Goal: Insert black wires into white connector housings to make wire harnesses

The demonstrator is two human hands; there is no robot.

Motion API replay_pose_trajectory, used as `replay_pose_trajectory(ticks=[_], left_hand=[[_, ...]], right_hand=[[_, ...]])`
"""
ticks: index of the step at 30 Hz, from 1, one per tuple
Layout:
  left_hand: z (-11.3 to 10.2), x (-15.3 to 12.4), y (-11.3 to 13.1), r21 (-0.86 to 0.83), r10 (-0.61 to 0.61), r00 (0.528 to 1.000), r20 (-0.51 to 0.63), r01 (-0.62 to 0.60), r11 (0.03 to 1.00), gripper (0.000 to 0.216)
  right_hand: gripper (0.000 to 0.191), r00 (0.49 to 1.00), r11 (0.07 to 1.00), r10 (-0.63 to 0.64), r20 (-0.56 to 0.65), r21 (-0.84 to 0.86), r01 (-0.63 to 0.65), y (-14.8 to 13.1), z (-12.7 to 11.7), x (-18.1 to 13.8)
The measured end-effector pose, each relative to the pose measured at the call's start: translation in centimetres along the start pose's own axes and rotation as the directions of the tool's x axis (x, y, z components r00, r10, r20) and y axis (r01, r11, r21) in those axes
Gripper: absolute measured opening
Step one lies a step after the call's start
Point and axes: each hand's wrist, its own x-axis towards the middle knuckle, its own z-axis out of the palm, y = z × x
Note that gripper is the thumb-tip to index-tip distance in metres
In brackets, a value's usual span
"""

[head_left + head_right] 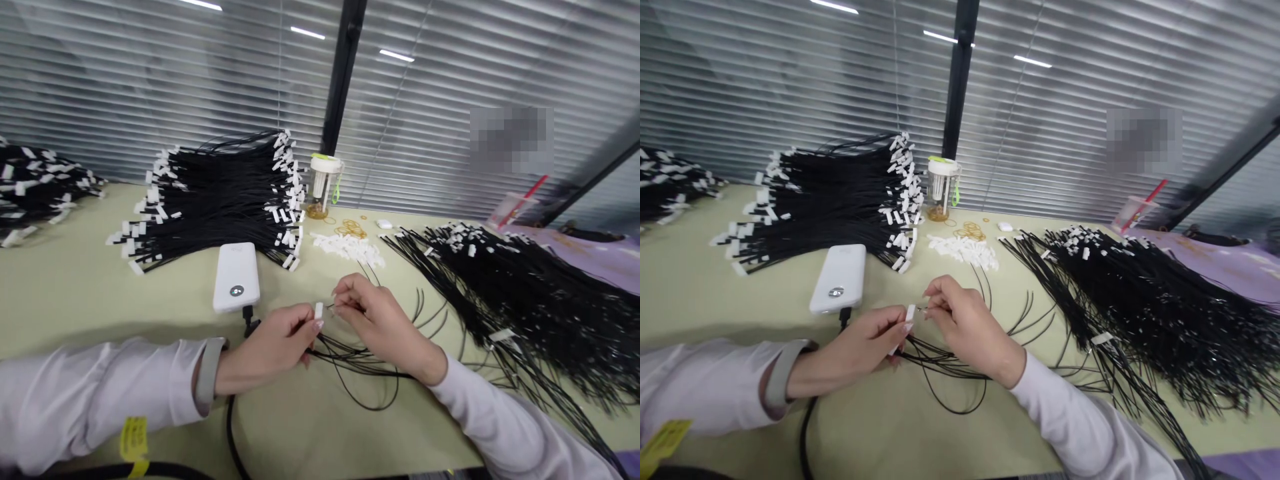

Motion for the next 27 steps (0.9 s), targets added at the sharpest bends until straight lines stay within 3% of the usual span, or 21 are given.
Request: replay_pose_trajectory(ticks=[6,10,15,24,27], left_hand=[[-0.1,0.1,-0.3,0.014,0.007,1.0,0.016,-0.007,1.0,0.026],[-0.3,0.1,-0.5,0.082,0.024,0.999,0.03,-0.026,0.996,0.027],[-0.4,0.2,-0.6,0.183,0.039,0.998,0.047,-0.047,0.982,0.026],[-0.4,0.3,-0.4,0.144,0.048,0.998,0.044,-0.054,0.988,0.025],[-0.5,0.3,-0.5,0.112,0.034,0.999,0.033,-0.037,0.993,0.025]], right_hand=[[0.019,0.992,0.987,-0.112,-0.059,-0.123,0.104,0.1,0.1,-0.1],[0.021,0.988,0.974,-0.153,-0.034,-0.176,0.145,0.4,0.2,-0.2],[0.02,0.963,0.964,-0.175,-0.205,-0.233,0.125,1.1,0.7,-0.1],[0.012,0.938,0.962,-0.171,-0.302,-0.257,0.093,0.7,2.1,-0.7],[0.012,0.93,0.976,-0.166,-0.328,-0.187,0.109,0.6,2.3,-0.4]])
